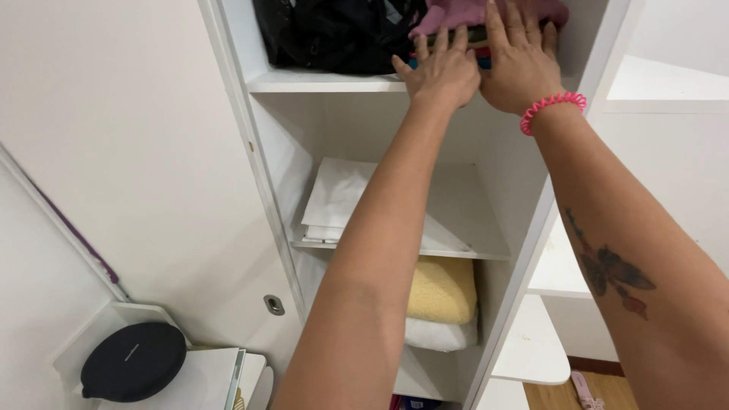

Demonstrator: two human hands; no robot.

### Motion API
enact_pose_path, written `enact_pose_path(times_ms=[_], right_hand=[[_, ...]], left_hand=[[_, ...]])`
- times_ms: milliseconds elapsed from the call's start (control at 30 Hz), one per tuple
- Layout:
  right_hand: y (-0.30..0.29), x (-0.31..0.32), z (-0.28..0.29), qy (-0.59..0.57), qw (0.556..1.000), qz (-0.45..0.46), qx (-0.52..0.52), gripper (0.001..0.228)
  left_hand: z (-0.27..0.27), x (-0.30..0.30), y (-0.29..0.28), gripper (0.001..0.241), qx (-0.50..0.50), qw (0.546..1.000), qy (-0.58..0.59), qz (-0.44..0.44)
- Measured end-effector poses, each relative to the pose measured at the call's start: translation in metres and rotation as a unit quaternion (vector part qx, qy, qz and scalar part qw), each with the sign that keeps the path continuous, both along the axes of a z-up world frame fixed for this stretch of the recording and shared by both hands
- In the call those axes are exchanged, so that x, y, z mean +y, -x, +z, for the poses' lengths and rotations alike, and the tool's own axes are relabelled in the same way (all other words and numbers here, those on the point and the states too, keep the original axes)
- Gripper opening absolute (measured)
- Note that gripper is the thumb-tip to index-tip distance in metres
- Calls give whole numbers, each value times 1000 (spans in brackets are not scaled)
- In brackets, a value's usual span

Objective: The person retrieves folded clothes from a white closet shelf and places them on a bed. They then fold a beige t-shirt and a pink shirt on a pillow, smoothing the fabric and arranging the folded items.

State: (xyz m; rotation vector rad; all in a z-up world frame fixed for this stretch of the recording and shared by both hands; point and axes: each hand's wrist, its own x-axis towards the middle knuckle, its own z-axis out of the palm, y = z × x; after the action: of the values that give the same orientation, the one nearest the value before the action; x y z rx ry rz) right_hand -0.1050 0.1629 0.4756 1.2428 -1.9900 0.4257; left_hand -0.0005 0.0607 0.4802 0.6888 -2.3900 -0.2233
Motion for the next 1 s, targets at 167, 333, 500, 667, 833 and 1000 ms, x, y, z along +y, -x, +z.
enact_pose_path(times_ms=[167, 333, 500, 667, 833, 1000], right_hand=[[11, -12, 8, -16, 1000, -7, -4, 98], [33, -23, 16, -36, 998, -41, -6, 106], [49, -28, 21, -30, 998, -43, 26, 108], [48, -30, 30, -49, 994, -69, 65, 106], [50, -40, 34, -33, 991, -100, 81, 97], [38, -36, 35, -52, 983, -137, 113, 69]], left_hand=[[-3, -13, 18, 57, 7, 1000, -2, -6], [1, -14, 19, 62, 0, 1000, -6, -14], [7, -18, 21, 80, -2, 1000, -3, -31], [11, -22, 24, 89, 13, 999, -6, -41], [11, -26, 31, 91, 18, 999, 4, -43], [3, -27, 41, 93, 68, 997, 37, -20]])
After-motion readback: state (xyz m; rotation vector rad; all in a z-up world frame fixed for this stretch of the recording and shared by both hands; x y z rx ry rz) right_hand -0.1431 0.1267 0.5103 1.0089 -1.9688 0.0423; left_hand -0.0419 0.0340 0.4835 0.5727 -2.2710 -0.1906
